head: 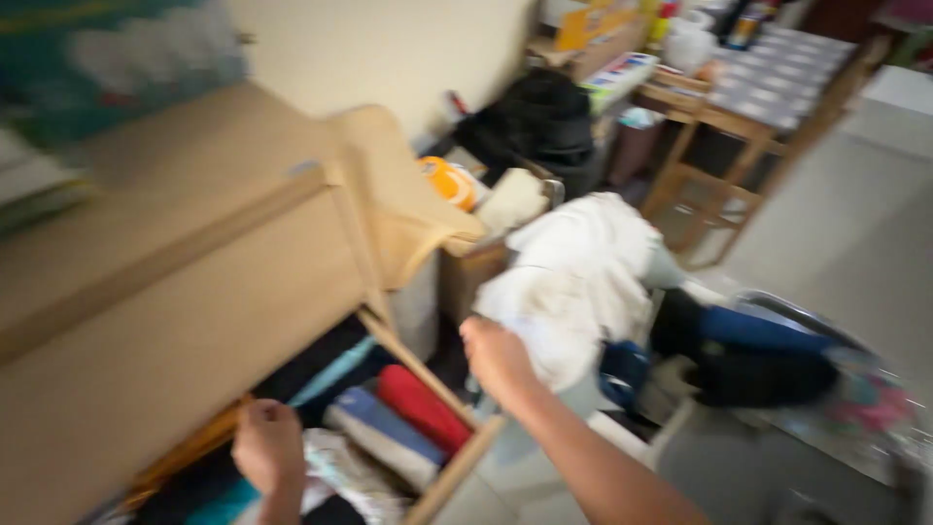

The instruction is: The person folds various garments and places them into a wooden drawer. They repeatedly pick up items from a laundry basket, fold them by hand, and arrange them neatly inside the drawer.

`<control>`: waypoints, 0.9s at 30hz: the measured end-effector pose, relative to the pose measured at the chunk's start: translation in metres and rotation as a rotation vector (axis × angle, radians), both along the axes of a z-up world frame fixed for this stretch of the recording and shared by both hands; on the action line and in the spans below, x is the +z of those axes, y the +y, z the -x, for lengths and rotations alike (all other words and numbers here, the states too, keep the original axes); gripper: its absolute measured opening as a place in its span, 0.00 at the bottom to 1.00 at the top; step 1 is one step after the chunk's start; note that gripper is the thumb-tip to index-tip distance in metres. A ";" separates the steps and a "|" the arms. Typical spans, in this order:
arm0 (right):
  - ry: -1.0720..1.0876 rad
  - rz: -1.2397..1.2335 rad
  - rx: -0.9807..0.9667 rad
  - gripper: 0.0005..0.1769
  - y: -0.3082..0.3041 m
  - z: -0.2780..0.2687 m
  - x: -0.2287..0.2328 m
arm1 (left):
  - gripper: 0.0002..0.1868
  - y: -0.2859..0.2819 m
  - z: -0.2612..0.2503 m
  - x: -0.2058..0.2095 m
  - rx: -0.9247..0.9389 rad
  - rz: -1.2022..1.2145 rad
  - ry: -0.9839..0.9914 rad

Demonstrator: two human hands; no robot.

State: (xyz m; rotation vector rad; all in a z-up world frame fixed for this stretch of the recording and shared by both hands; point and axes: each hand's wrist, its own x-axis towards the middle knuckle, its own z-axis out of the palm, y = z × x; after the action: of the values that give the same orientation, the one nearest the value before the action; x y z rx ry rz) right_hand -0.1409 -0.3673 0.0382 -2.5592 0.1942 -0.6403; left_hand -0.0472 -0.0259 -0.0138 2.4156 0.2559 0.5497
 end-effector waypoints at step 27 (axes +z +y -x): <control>0.347 0.433 -0.273 0.24 -0.326 0.301 0.082 | 0.16 -0.465 0.313 0.017 -1.034 1.059 1.389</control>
State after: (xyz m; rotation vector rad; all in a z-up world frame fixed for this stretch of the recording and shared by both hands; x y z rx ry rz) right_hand -0.4418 -0.6933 0.1207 -3.0857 0.5867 -0.3531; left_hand -0.3604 -0.4906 0.0035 1.1702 -0.1560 -1.3977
